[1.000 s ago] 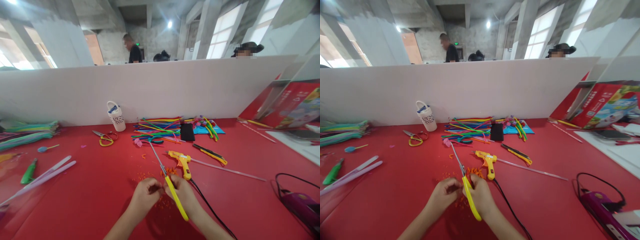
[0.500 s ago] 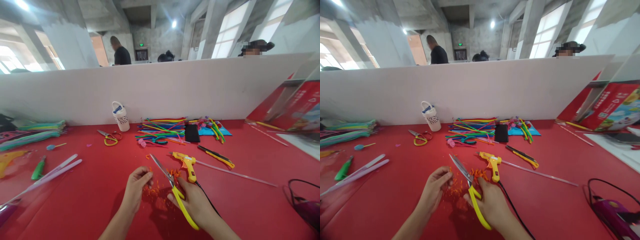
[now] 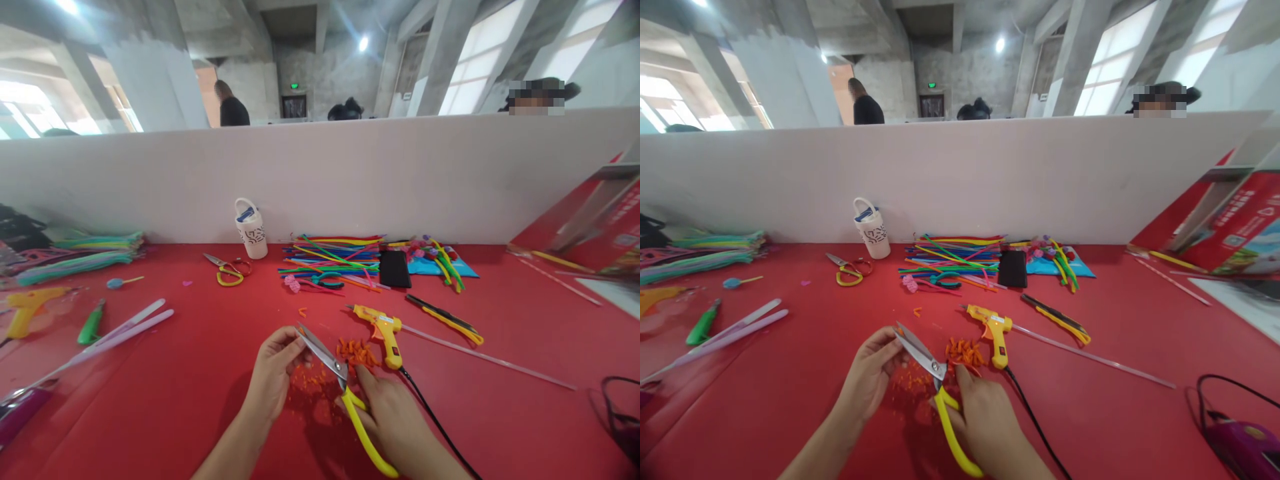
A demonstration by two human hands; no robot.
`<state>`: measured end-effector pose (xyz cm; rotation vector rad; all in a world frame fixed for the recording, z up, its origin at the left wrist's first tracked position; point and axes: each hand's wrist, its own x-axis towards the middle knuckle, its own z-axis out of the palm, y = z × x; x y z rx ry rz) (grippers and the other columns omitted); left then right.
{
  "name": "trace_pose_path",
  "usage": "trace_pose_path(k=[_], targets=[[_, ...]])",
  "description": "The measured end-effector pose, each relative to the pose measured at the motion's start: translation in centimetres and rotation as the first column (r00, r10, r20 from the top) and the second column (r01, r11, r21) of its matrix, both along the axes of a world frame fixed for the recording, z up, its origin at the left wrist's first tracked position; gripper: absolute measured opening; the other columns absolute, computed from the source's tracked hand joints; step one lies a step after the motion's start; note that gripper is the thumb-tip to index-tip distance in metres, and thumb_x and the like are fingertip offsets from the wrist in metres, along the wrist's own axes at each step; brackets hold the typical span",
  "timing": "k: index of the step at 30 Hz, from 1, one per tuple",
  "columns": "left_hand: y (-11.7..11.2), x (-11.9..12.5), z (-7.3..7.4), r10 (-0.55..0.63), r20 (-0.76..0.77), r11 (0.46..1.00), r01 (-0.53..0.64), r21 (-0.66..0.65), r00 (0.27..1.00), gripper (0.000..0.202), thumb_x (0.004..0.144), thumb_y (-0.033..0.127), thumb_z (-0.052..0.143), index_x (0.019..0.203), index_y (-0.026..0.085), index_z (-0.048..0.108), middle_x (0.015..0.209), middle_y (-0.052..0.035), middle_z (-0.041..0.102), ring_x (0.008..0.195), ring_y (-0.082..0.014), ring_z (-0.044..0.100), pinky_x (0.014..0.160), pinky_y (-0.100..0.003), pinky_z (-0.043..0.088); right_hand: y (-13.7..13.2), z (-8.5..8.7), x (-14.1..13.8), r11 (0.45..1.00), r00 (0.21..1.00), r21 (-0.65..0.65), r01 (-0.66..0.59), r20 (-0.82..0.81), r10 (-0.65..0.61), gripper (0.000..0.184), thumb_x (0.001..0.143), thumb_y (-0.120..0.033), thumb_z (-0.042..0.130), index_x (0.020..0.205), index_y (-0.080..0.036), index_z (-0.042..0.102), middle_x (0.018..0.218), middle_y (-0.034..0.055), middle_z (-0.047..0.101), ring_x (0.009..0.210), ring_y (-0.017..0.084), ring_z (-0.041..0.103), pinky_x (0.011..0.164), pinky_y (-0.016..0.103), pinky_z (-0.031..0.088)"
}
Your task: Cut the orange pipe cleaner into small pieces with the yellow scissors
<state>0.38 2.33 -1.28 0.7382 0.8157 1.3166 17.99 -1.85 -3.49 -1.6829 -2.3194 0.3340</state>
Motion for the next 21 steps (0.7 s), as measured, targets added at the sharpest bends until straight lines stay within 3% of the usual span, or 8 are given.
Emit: trace_pose_path(k=[21], targets=[[0.12, -0.26, 0.08, -0.021, -0.011, 0.999, 0.021, 0.027, 1.000, 0.002, 0.066, 0.014, 0.061, 0.067, 0.015, 0.060, 0.057, 0.0026, 0.058, 0.049, -0.0075, 0.053, 0.048, -0.017, 0.042, 0.11, -0.23, 0.24, 0.998, 0.999, 0.057, -0.019, 0.046, 0.016, 0.026, 0.080, -0.043, 0.036, 0.076, -0.019, 0.046, 0.059, 0.0034, 0.061, 0.051, 0.018, 0.057, 0.043, 0.026, 0.021]])
